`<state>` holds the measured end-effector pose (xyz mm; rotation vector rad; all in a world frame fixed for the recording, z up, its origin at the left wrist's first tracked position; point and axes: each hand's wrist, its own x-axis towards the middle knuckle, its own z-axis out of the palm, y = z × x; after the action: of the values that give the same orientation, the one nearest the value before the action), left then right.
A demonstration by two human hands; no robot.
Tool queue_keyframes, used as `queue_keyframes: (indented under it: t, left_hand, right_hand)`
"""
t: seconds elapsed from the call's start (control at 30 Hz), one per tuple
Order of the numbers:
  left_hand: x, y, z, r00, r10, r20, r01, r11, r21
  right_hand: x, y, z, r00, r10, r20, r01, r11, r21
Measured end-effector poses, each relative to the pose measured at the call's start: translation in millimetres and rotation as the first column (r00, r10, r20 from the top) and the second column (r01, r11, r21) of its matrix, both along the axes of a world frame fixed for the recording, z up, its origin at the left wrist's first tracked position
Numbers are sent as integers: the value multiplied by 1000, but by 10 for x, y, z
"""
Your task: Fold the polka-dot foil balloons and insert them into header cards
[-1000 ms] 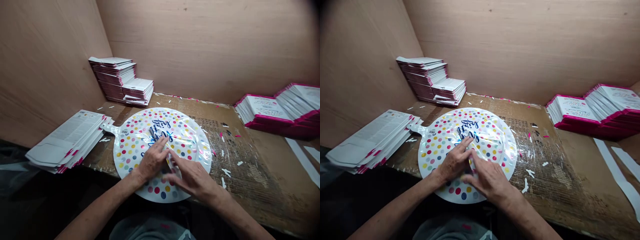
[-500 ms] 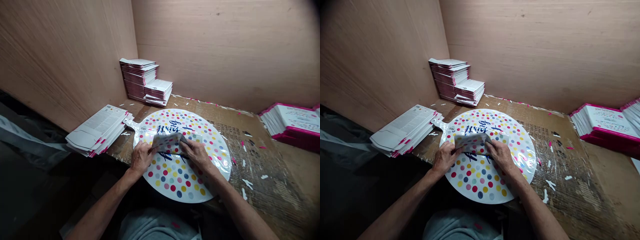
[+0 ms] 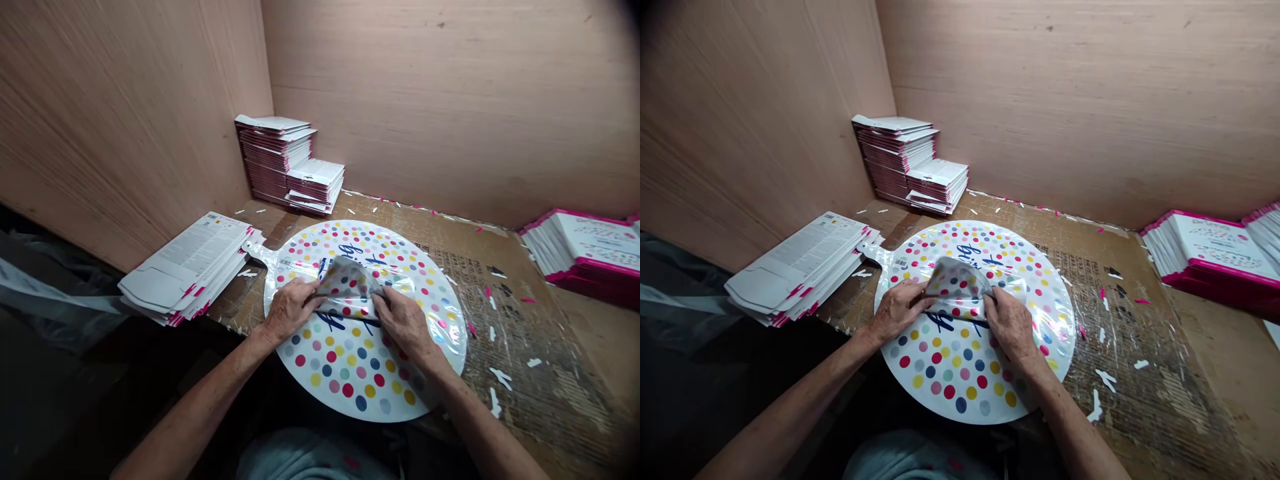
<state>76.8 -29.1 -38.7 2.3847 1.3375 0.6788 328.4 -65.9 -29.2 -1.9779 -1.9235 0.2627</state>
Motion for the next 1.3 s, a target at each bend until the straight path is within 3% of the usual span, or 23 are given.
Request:
queue_keyframes:
  t: [0.1,0.17,0.2,0.27,0.33,0.37,0.47,0.53,0.63,0.73,0.83,0.87,0.9,0.97,1.0,1.03,1.1,1.17,1.23,1.3]
  left_hand:
    - [159,-60,30,957,286,-56,-289,955,-67]
    - [236,-94,52,923,381,-59,-380,925,28]
    - [260,-100,58,932,358,-58,-350,931,106]
    - [286,-80,50,977,182,-113,-155,964,216]
    - [291,-23,14,975,-5,-224,46,983,177]
    - [292,11,-10,960,-52,-274,89,988,125]
    - [300,97,-50,933,-45,-358,54,998,15]
    - [310,133,-8,921,-23,-388,16,1000,-21]
    - [316,195,173,901,-27,-434,12,999,-38]
    - [294,300,377,878,-208,-432,251,967,45]
    - [234,411,448,763,-474,-439,519,855,-22]
    - [212,436,433,748,-514,-420,530,844,-88]
    - [193,450,401,767,-519,-378,504,851,-145]
    - [188,438,307,867,-437,-239,397,896,-197]
    - [208,411,255,923,-355,-148,324,925,-197]
    - [245,372,203,968,-243,-59,229,956,-185]
    - [357,274,115,998,39,58,-30,989,-147]
    - [483,183,53,956,288,62,-283,955,-85]
    - [575,123,15,899,438,-18,-438,899,1]
    - [611,95,-9,859,500,-104,-497,866,56]
  right_hand:
    - [-37,101,-23,994,-99,34,101,994,-51]
    - [-46,172,-21,989,-126,77,132,989,-72]
    - [-42,193,-16,987,-128,94,136,987,-85]
    - [-27,192,4,986,-121,113,134,984,-117]
    - [-36,135,34,984,-108,144,119,990,-74]
    - [-68,96,50,982,-84,170,85,996,-2]
    - [-316,16,92,948,102,301,-172,961,216]
    - [-567,37,112,884,271,381,-350,924,154]
    - [-805,125,139,789,428,441,-457,888,-45]
    - [-618,71,144,676,579,456,-609,787,-96]
    - [-131,-118,83,611,743,273,-777,629,28]
    - [26,-162,49,652,744,144,-758,645,99]
    - [153,-179,13,726,688,-3,-679,718,151]
    - [287,-120,-44,879,407,-248,-385,913,133]
    - [293,-48,-57,924,237,-302,-225,971,75]
    - [265,43,-57,950,92,-298,-91,996,15]
    - [148,248,-20,981,-75,-178,66,996,-57]
    - [11,424,43,990,-138,-3,137,984,-110]
    - [-101,539,105,974,-168,154,194,966,-172]
    - [-180,608,152,957,-159,242,214,951,-225]
